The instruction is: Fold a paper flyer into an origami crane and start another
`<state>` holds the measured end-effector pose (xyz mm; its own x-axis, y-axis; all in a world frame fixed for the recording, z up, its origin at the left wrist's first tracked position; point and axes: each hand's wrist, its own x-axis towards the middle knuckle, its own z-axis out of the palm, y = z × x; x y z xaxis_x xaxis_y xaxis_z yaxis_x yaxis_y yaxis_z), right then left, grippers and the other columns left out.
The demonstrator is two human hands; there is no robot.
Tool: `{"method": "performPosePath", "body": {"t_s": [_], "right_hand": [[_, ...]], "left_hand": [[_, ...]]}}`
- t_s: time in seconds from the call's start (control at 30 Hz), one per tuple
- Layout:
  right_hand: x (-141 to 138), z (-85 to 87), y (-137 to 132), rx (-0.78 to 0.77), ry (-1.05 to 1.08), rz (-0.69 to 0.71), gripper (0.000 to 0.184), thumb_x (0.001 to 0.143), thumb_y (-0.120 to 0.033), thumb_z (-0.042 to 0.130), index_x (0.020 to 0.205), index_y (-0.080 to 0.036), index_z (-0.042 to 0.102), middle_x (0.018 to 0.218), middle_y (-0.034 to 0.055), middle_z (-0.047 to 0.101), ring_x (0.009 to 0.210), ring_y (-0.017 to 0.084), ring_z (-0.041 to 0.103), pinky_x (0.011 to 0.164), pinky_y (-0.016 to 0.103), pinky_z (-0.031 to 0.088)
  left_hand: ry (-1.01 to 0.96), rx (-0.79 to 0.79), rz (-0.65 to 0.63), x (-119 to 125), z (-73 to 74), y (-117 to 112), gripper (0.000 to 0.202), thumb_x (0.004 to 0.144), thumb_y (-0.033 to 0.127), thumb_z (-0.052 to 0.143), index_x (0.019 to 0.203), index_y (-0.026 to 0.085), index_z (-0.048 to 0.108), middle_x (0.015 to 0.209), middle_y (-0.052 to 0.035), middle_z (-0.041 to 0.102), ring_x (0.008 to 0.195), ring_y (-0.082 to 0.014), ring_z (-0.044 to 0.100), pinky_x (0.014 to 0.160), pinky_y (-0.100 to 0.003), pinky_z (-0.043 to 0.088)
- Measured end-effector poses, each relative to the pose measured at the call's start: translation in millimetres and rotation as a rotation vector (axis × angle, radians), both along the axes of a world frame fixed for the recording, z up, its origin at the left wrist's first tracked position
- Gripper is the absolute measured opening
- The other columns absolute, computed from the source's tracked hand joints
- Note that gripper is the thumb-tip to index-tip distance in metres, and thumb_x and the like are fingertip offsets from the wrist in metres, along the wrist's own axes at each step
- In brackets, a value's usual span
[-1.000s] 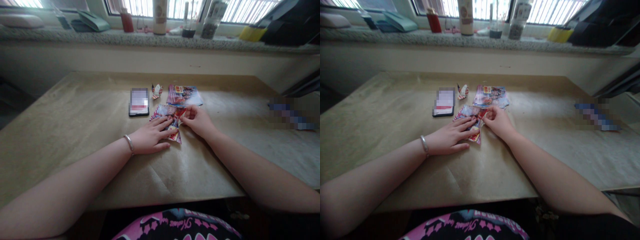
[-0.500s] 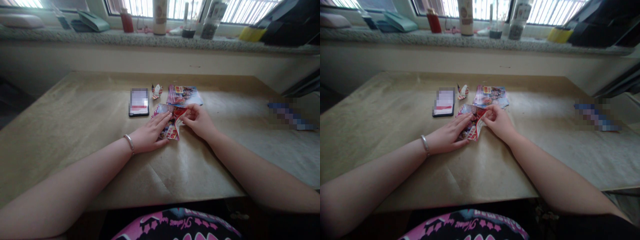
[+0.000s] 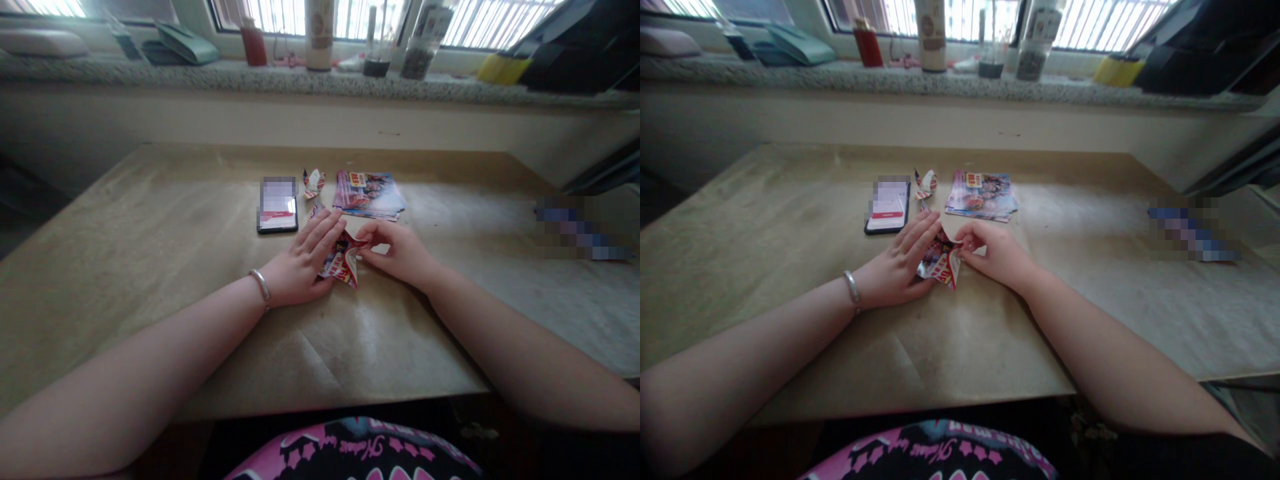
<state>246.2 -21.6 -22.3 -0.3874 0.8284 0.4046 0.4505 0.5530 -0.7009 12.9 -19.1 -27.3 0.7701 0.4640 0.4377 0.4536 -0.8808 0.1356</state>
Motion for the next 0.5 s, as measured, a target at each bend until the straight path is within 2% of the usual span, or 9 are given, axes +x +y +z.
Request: {"method": "performPosePath", "body": {"t_s": [0.17,0.27,0.5], "right_hand": [[0.0,0.3,0.7,0.088,-0.081,0.067,0.004,0.076,-0.017,0.062,0.078,-0.021,0.063,0.073,0.0003,0.061,0.065,0.012,0.058,0.062,0.027,0.051],[-2.3,-0.5,0.0,0.111,-0.084,0.050,0.010,0.073,-0.010,0.058,0.072,-0.020,0.059,0.073,0.0004,0.058,0.064,0.012,0.056,0.058,0.025,0.050],[-3.7,-3.6,-1.4,0.018,-0.003,0.086,0.016,0.074,-0.012,0.057,0.085,-0.022,0.050,0.103,0.0066,0.059,0.087,0.016,0.059,0.067,0.029,0.054]], "left_hand": [[-0.024,0.028,-0.001,-0.9,-3.4,3.1,0.086,0.079,0.023,0.053,0.150,0.013,0.004,0.152,-0.0184,0.026,0.145,-0.0342,0.012,0.117,-0.052,0.023],[-0.035,0.023,0.008,-1.3,-4.8,4.2,0.084,0.078,0.023,0.054,0.149,0.012,0.010,0.149,-0.0194,0.029,0.144,-0.0353,0.016,0.117,-0.053,0.022],[0.000,-0.053,0.000,-1.2,-3.6,4.5,0.084,0.077,0.021,0.054,0.149,0.014,0.011,0.148,-0.0185,0.032,0.141,-0.0312,0.026,0.117,-0.052,0.022]]}}
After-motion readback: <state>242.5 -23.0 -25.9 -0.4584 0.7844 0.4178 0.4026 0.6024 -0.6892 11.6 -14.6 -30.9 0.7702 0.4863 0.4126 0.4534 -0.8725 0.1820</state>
